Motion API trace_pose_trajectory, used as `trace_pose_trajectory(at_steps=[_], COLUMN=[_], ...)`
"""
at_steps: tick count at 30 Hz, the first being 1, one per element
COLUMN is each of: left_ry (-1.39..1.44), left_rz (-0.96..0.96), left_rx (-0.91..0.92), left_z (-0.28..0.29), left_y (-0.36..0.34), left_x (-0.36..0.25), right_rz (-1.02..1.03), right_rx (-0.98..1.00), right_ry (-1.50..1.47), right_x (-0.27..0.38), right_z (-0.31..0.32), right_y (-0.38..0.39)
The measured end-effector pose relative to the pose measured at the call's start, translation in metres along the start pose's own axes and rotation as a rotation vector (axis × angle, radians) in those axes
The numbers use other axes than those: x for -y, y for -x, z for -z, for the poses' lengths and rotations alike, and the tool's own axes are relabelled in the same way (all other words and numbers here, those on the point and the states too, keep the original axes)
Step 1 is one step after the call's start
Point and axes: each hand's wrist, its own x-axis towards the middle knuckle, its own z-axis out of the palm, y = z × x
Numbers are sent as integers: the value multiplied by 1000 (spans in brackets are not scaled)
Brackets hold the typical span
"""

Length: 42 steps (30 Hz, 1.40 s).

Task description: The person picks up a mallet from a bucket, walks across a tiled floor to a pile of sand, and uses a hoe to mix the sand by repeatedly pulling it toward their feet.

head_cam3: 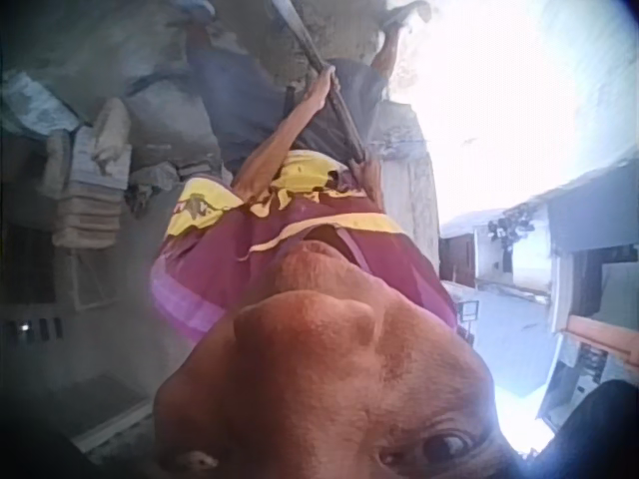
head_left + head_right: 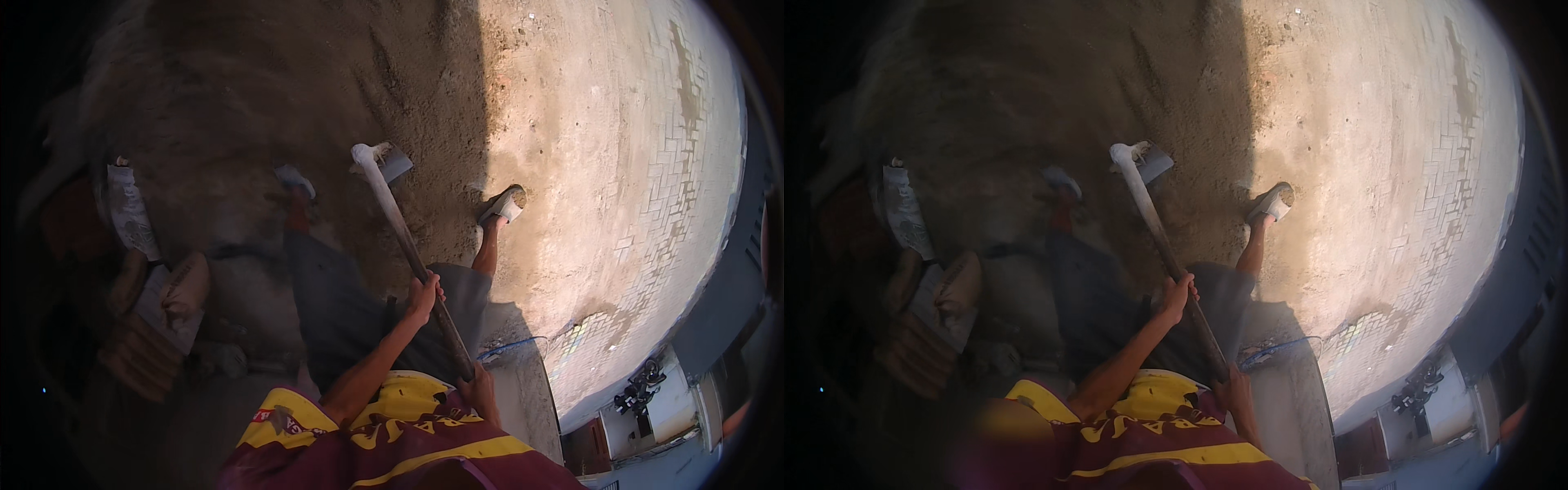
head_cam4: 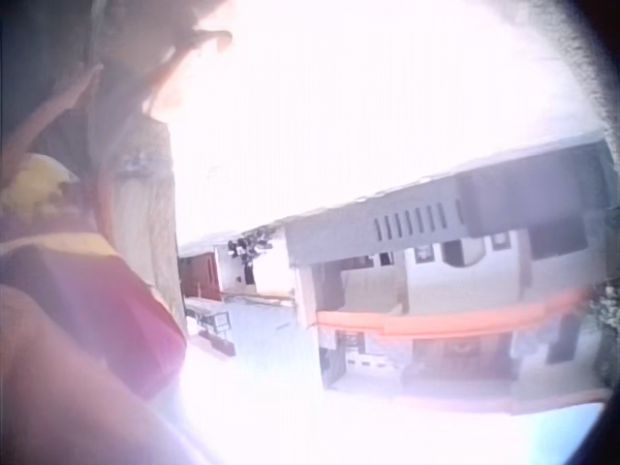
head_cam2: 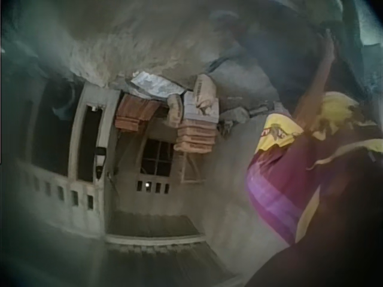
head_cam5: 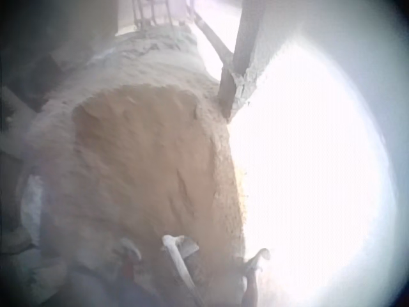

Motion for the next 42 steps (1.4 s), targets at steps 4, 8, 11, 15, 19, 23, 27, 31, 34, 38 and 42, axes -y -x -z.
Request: trace_pose_trajectory(at_steps=[4, 8, 11, 15, 19, 23, 27, 31, 34, 38, 42], left_ry=[-221, -376, -508, -464, -286, -141, -221, -309, -412, -570, -634], left_rz=[-448, -693, -641, -316, 71, 129, -71, -504, -707, -756, -432], left_rx=[53, -21, -57, -105, -15, -90, -14, 79, 148, 114, 34], left_z=[-59, -96, -98, -43, 2, -11, -42, -129, -209, -245, -199], left_y=[-43, -114, -131, -121, -55, 7, -16, -63, -100, -145, -181], left_x=[-155, -311, -313, -150, -14, 19, -35, -199, -324, -416, -359], right_rz=[120, 266, 348, 79, -170, -20, 119, 332, 410, 442, 227], right_rx=[-137, -147, -217, -88, 21, -21, -171, -384, -474, -445, -198], right_ry=[-143, -344, -380, -245, 29, -2, -32, -200, -283, -372, -455], right_x=[94, 215, 213, 116, 50, -12, -3, 95, 199, 293, 259], right_z=[4, 16, -5, -23, 3, -2, 0, 26, 78, 119, 85], right_y=[-101, -198, -220, -136, -32, 15, -28, -166, -270, -307, -254])
